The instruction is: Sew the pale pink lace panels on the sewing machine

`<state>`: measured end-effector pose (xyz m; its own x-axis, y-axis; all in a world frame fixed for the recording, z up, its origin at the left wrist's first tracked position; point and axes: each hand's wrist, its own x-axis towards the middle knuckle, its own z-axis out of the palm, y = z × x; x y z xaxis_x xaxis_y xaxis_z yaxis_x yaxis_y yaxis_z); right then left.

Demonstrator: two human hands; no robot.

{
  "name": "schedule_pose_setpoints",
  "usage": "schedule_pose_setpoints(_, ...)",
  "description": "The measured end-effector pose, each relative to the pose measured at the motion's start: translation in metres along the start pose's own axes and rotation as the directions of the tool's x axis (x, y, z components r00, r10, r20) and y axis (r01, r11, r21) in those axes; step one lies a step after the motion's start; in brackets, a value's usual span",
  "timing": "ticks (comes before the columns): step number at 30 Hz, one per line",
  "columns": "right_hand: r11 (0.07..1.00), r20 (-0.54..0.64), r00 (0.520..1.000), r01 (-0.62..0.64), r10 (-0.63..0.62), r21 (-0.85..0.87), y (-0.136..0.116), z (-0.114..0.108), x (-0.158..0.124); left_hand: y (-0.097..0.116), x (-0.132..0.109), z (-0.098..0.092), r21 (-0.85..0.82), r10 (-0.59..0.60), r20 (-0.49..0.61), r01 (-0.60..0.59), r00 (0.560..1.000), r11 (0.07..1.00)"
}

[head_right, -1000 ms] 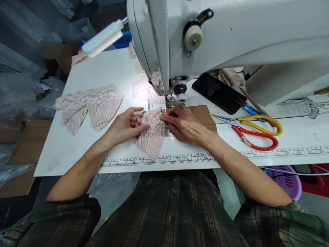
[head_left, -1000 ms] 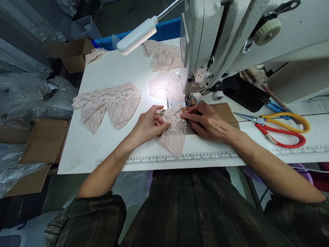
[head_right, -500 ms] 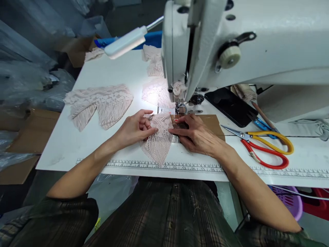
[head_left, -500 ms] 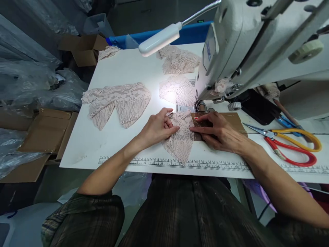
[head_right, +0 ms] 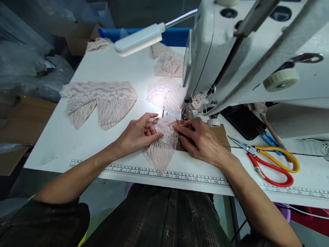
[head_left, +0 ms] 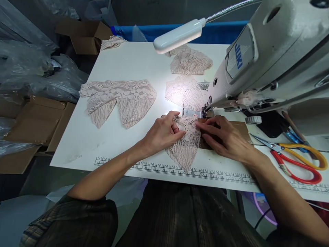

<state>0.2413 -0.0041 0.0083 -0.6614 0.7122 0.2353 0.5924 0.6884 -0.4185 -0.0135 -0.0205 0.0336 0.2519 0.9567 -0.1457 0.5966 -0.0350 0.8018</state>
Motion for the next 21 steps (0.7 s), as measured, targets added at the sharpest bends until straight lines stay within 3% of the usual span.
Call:
schedule_pose_setpoints(4,0.972,-0.006,0.999,-0.041,0.040,-0.230,-0.005,0.008,0.009,0.001,0.000,-0.002,-0.001,-0.018,0.006,0.018,1.000,1.000)
schedule_pose_setpoints(8,0.951,-0.025,0.999,-0.029,0.023,-0.309,-0.006,0.012,0.008,0.003,0.000,-0.003,-0.007,-0.033,0.016,0.033,0.999,0.999)
schedule_pose_setpoints(17,0.957,-0.085,0.996,-0.021,-0.004,-0.291,-0.004,0.018,0.007,0.001,0.000,-0.003,-0.022,-0.034,0.000,0.034,0.999,0.999)
schedule_pose_setpoints(21,0.989,-0.093,0.995,-0.047,0.034,-0.142,-0.001,0.011,0.005,0.000,0.000,-0.004,-0.039,-0.042,0.012,0.043,0.999,0.998)
